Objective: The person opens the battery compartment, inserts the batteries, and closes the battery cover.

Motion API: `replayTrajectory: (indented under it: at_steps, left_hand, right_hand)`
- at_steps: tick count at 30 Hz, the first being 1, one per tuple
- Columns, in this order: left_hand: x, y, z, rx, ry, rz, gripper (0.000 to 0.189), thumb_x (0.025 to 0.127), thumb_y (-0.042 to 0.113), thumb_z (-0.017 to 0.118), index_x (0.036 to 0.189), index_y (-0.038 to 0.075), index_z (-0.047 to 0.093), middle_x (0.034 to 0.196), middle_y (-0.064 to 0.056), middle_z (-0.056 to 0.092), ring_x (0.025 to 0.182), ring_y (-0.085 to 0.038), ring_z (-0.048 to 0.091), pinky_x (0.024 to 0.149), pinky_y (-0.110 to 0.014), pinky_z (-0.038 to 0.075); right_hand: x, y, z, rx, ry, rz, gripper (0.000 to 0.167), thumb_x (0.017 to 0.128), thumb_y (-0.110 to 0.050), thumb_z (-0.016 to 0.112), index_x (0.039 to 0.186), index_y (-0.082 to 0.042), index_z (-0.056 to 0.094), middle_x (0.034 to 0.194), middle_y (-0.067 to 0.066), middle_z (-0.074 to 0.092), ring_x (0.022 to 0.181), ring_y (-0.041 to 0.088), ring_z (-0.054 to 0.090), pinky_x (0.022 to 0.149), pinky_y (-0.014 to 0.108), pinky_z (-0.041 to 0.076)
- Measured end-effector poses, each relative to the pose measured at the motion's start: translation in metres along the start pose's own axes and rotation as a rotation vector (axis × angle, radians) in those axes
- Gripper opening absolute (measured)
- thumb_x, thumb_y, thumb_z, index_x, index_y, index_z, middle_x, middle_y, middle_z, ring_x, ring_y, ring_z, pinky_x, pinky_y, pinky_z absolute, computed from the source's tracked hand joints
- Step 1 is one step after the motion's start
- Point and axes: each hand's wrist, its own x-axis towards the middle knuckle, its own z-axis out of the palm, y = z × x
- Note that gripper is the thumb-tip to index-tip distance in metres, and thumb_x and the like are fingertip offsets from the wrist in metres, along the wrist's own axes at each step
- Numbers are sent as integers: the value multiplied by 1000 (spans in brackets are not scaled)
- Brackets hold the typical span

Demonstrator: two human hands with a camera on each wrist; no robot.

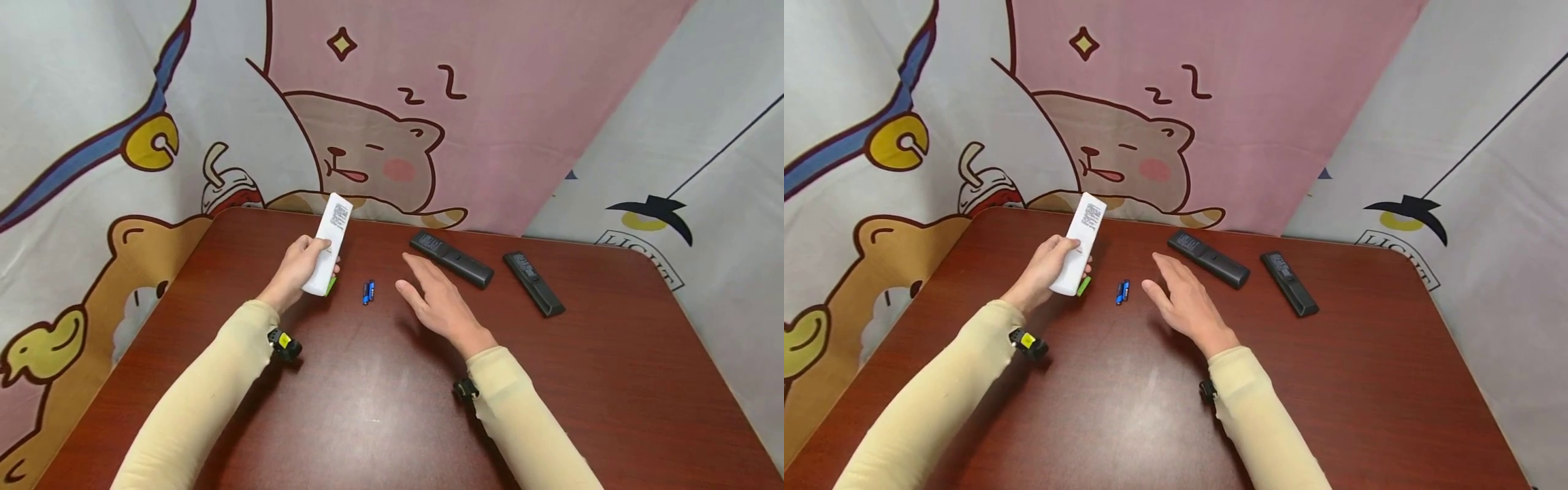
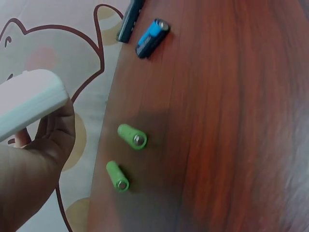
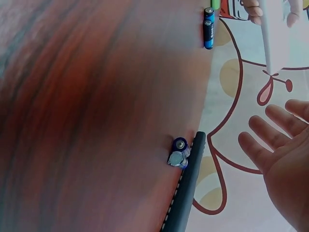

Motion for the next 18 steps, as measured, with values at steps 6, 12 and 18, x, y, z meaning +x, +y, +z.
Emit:
replayTrajectory:
  at_steps: [6, 12, 18]
  left_hand:
    - [-3, -2, 10, -82, -3, 13, 34, 110, 32, 44, 126, 2, 43, 102, -23, 64, 67, -16, 68, 63, -31, 59]
    - [-7, -2, 20, -135, -15, 27, 36, 111, 34, 39, 126, 2, 44, 93, -16, 64, 66, -17, 67, 62, -32, 59]
    - [-9, -2, 29, -140, -22, 37, 36, 111, 36, 39, 124, 2, 45, 97, -23, 65, 65, -17, 67, 61, -31, 59]
  right_hand:
    - [2, -1, 3, 11, 15, -11, 59, 108, -41, 52, 158, -11, 40, 161, 11, 43, 150, 27, 37, 120, 51, 32]
    - [4, -5, 5, 15, 9, -20, 57, 109, -41, 51, 157, -13, 43, 161, 7, 43, 150, 24, 38, 120, 49, 33]
    - [7, -11, 8, 17, 23, -60, 53, 108, -40, 53, 153, -12, 49, 159, 6, 45, 148, 23, 41, 117, 49, 37]
